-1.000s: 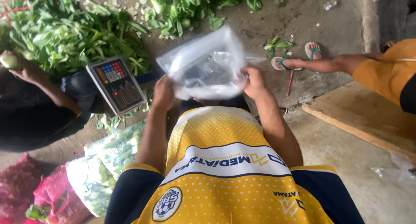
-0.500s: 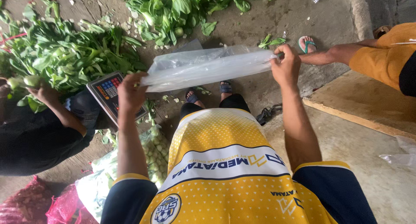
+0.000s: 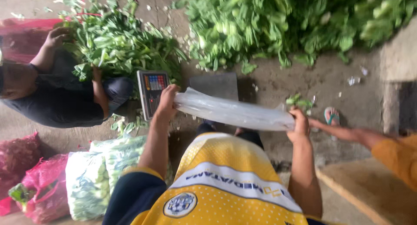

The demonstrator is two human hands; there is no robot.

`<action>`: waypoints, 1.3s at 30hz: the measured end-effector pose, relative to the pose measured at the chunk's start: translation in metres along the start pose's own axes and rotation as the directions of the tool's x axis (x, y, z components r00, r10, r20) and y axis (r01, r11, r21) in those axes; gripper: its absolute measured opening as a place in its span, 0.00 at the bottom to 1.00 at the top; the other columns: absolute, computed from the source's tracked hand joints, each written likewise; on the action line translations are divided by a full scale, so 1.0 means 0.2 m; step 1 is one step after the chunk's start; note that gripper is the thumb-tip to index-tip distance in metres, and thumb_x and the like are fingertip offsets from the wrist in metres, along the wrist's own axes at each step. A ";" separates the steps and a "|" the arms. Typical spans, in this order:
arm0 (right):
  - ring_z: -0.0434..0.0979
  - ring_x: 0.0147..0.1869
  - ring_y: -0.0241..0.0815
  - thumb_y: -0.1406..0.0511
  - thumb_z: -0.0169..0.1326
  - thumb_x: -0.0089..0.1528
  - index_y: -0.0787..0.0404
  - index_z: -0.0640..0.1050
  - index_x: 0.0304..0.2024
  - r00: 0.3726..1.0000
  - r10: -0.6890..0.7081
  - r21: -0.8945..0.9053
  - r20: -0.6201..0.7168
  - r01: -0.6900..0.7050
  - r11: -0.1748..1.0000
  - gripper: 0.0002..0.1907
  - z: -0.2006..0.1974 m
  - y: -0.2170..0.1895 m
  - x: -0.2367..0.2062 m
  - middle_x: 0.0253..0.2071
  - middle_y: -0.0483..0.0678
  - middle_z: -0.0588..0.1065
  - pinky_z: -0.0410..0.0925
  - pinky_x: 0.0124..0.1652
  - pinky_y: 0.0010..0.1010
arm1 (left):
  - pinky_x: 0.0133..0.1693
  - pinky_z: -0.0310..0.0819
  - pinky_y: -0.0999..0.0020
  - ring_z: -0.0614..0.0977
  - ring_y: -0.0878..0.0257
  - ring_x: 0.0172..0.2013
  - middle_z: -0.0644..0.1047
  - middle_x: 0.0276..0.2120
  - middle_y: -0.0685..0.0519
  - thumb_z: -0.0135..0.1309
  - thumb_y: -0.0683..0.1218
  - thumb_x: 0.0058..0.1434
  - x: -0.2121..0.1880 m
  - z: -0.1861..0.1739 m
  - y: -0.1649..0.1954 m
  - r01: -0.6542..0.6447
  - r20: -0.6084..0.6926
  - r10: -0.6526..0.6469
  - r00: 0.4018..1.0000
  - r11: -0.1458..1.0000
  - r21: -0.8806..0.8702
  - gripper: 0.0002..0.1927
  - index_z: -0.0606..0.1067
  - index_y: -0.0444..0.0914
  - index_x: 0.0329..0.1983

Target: The person sits on the floor of a produce packing area and packs bok choy into clear plastic bags. They gather several heads of the leafy vegetable, arrange them in a bag, tie the bag closed, place filled bags aside, weigh a bag on a hanging scale, and open new plastic bags to continue packing.

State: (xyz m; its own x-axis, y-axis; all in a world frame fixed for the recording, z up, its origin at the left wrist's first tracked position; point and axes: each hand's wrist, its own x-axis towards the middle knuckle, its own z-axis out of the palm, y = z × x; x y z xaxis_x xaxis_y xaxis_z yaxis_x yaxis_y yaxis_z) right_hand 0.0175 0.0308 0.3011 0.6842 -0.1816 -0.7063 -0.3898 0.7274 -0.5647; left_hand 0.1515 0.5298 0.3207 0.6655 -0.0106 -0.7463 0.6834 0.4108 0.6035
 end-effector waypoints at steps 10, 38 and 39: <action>0.75 0.52 0.40 0.74 0.61 0.56 0.57 0.72 0.51 0.941 -0.229 -0.377 0.249 0.312 0.872 0.22 0.00 -0.15 -0.16 0.49 0.45 0.73 0.70 0.50 0.32 | 0.54 0.77 0.58 0.81 0.54 0.52 0.77 0.56 0.48 0.64 0.42 0.56 -0.20 -0.06 0.04 -0.472 0.556 0.100 0.825 0.662 0.582 0.32 0.71 0.42 0.65; 0.76 0.56 0.59 0.69 0.61 0.53 0.58 0.75 0.52 0.803 -0.336 -0.851 0.492 0.361 -0.381 0.23 -0.49 -1.54 1.28 0.51 0.55 0.77 0.70 0.52 0.46 | 0.42 0.78 0.53 0.85 0.45 0.35 0.83 0.39 0.44 0.60 0.49 0.56 0.14 1.95 -0.73 -0.201 -0.045 0.392 0.919 0.562 0.802 0.25 0.77 0.48 0.59; 0.76 0.56 0.59 0.68 0.62 0.53 0.57 0.75 0.53 0.822 -0.309 -0.852 0.479 0.350 -0.389 0.24 -0.48 -1.58 1.31 0.51 0.55 0.77 0.69 0.52 0.47 | 0.41 0.78 0.53 0.85 0.45 0.36 0.83 0.38 0.43 0.62 0.51 0.55 0.16 1.99 -0.71 -0.236 0.000 0.394 0.919 0.550 0.801 0.26 0.77 0.48 0.59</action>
State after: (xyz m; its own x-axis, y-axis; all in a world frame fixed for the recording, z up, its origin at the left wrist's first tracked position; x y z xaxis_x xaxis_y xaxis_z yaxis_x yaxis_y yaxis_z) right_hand 0.2607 -0.3102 0.2535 0.9778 -0.0575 -0.2016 -0.1343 -0.9102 -0.3918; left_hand 0.1950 0.1089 0.3226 0.8809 0.1525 -0.4481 0.4596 -0.5021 0.7326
